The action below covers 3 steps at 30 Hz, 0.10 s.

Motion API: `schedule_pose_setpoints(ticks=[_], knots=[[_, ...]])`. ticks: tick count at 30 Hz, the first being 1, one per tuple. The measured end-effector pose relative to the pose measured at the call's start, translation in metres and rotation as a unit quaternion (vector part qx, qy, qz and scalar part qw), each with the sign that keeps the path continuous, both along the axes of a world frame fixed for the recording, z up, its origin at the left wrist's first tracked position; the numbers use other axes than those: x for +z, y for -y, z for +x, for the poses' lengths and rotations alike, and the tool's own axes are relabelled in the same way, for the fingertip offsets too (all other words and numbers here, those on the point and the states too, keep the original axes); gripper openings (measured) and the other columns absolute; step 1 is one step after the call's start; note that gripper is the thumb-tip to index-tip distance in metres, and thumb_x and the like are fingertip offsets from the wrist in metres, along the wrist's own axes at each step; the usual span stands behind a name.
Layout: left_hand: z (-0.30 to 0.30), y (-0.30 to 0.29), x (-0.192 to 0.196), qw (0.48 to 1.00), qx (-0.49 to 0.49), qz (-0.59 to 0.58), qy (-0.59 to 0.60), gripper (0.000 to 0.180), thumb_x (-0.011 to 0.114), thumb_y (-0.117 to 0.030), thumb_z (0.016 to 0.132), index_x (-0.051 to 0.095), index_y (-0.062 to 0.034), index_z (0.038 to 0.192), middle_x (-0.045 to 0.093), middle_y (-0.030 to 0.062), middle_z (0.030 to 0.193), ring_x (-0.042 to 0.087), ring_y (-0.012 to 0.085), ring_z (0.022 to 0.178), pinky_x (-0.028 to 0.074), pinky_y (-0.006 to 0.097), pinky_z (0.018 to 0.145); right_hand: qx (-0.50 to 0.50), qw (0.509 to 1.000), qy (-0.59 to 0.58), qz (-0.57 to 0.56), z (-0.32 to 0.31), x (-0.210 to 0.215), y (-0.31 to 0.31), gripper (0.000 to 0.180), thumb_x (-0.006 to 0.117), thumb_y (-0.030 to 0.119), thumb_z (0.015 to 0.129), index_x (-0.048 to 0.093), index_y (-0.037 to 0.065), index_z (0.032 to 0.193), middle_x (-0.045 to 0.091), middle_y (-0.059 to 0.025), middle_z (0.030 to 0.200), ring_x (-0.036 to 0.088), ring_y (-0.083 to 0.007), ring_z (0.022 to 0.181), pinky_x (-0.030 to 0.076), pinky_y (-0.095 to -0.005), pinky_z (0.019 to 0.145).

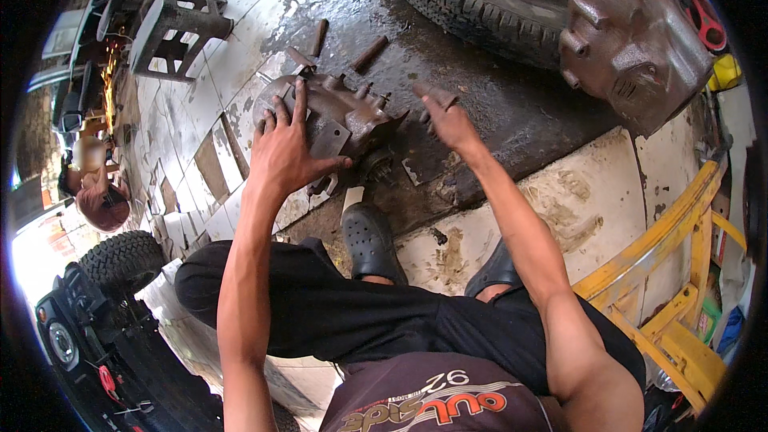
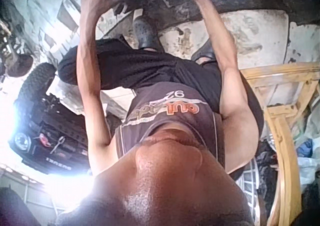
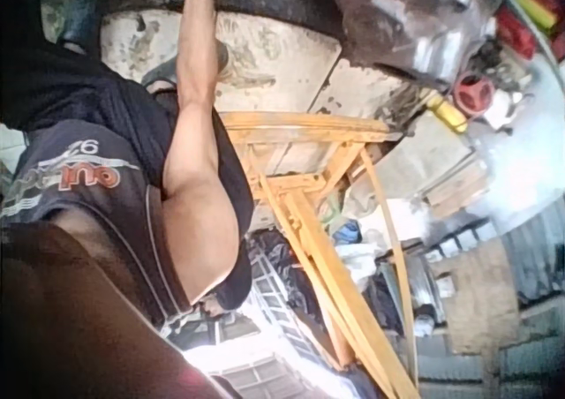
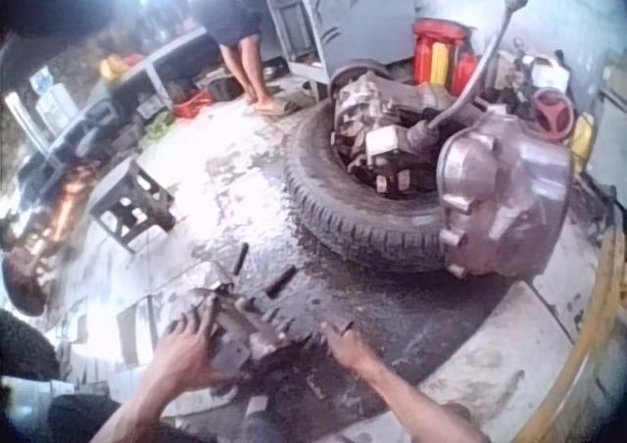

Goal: The person sits on the floor and assembles a mechanical part, likely a brake caliper, by inserting and tightening bolts with their hands. They repeatedly adjust the position of the part and the bolts to ensure proper alignment and fit.

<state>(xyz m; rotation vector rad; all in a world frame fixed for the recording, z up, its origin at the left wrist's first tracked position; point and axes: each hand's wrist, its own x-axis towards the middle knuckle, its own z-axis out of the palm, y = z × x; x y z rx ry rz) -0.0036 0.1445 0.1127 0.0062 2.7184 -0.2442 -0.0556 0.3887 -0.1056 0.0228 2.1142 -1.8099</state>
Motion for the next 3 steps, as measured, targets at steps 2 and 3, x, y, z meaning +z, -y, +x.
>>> schedule_pose_setpoints(ticks=[2,3], knots=[[0.002,0.004,-0.002,1.000,0.005,0.001,0.004,0.145,0.080,-0.075,0.061,-0.004,-0.0115,0.161,0.024,0.0445,0.151,0.037,0.0556,0.137,0.033,0.050,0.115,0.042,0.999,-0.027,-0.018,0.026,0.012,0.020,0.046,0.054,0.034,0.100,0.058,0.007,0.137,0.058,-0.0171,0.141,0.050,-0.0347,0.135,0.039,-0.0398,0.112],[0.000,0.005,-0.004,1.000,0.003,0.004,0.004,0.145,0.079,-0.075,0.061,-0.004,-0.0118,0.161,0.022,0.0445,0.151,0.037,0.0566,0.137,0.032,0.050,0.116,0.039,0.999,-0.027,-0.018,0.024,0.013,0.018,0.046,0.054,0.034,0.100,0.058,0.007,0.137,0.058,-0.0171,0.141,0.050,-0.0347,0.135,0.039,-0.0398,0.112]])
